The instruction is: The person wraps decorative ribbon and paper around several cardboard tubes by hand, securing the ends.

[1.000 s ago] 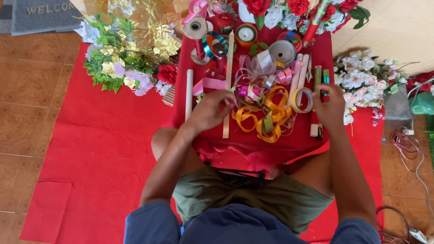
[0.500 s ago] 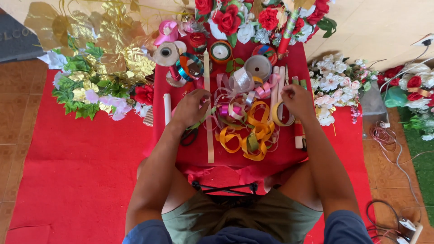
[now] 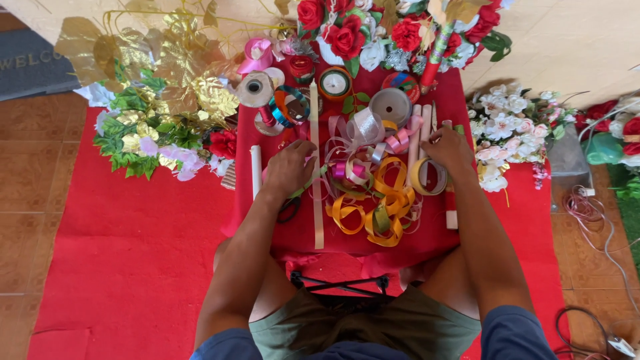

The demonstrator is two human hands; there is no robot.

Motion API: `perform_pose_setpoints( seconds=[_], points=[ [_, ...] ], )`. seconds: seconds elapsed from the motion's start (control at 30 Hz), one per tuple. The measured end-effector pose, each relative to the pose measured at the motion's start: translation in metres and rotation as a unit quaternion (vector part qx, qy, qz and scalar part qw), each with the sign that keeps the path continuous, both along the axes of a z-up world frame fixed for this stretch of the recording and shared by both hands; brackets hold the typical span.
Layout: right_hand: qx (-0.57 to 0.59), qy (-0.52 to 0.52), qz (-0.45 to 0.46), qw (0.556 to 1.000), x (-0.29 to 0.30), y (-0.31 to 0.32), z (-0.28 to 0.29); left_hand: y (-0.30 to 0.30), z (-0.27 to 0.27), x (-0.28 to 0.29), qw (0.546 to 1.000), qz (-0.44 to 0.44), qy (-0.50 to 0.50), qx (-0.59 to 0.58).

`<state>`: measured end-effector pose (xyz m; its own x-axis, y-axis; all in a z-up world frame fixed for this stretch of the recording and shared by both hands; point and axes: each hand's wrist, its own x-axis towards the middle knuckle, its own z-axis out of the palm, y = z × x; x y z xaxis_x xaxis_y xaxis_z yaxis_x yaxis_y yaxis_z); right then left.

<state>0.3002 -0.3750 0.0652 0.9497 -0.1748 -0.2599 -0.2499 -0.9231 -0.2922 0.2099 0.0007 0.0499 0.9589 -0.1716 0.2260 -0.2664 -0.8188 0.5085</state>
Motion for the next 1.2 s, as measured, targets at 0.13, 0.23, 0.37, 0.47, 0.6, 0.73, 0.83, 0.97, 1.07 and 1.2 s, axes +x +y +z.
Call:
perform_pose_setpoints(
  seconds=[0.13,0.23,0.37,0.47,0.6,0.73,0.83,0.97,1.07,1.2],
  points=[
    [0.004,0.009,0.0,1.0,0.005,-0.006,-0.01,0.002,0.002,0.003,1.0,0.023,-0.001,0.02],
    [0.009,0.002,-0.012,1.0,0.011,-0.013,-0.023,0.006,0.007,0.005,0.999,0.048,-0.015,0.01],
    [0.07,-0.069,-0.029,0.995,0.009,-0.01,-0.02,0.021,0.015,0.005,0.989,0.093,-0.104,-0.053],
    [0.1,-0.124,-0.044,0.986,0.02,-0.03,-0.041,0.035,0.017,0.004,0.974,0.135,-0.153,-0.096],
    [0.178,-0.224,-0.061,0.956,0.024,-0.04,-0.046,0.048,0.018,0.0,0.951,0.175,-0.212,-0.141],
    [0.279,-0.355,0.001,0.892,0.027,-0.052,-0.047,0.05,0.012,-0.002,0.942,0.17,-0.237,-0.168],
    [0.259,-0.455,0.037,0.851,0.009,-0.043,-0.021,0.048,0.018,-0.006,0.947,0.135,-0.225,-0.183],
    [0.395,-0.449,0.036,0.801,-0.031,-0.016,0.002,0.036,0.028,-0.01,0.942,0.108,-0.204,-0.242],
    [0.49,-0.355,0.03,0.795,-0.068,0.025,0.009,0.01,0.03,-0.018,0.923,0.082,-0.102,-0.363],
    [0.562,-0.179,0.101,0.801,-0.105,0.068,-0.014,-0.04,0.042,-0.045,0.848,-0.003,0.072,-0.525]
  ],
)
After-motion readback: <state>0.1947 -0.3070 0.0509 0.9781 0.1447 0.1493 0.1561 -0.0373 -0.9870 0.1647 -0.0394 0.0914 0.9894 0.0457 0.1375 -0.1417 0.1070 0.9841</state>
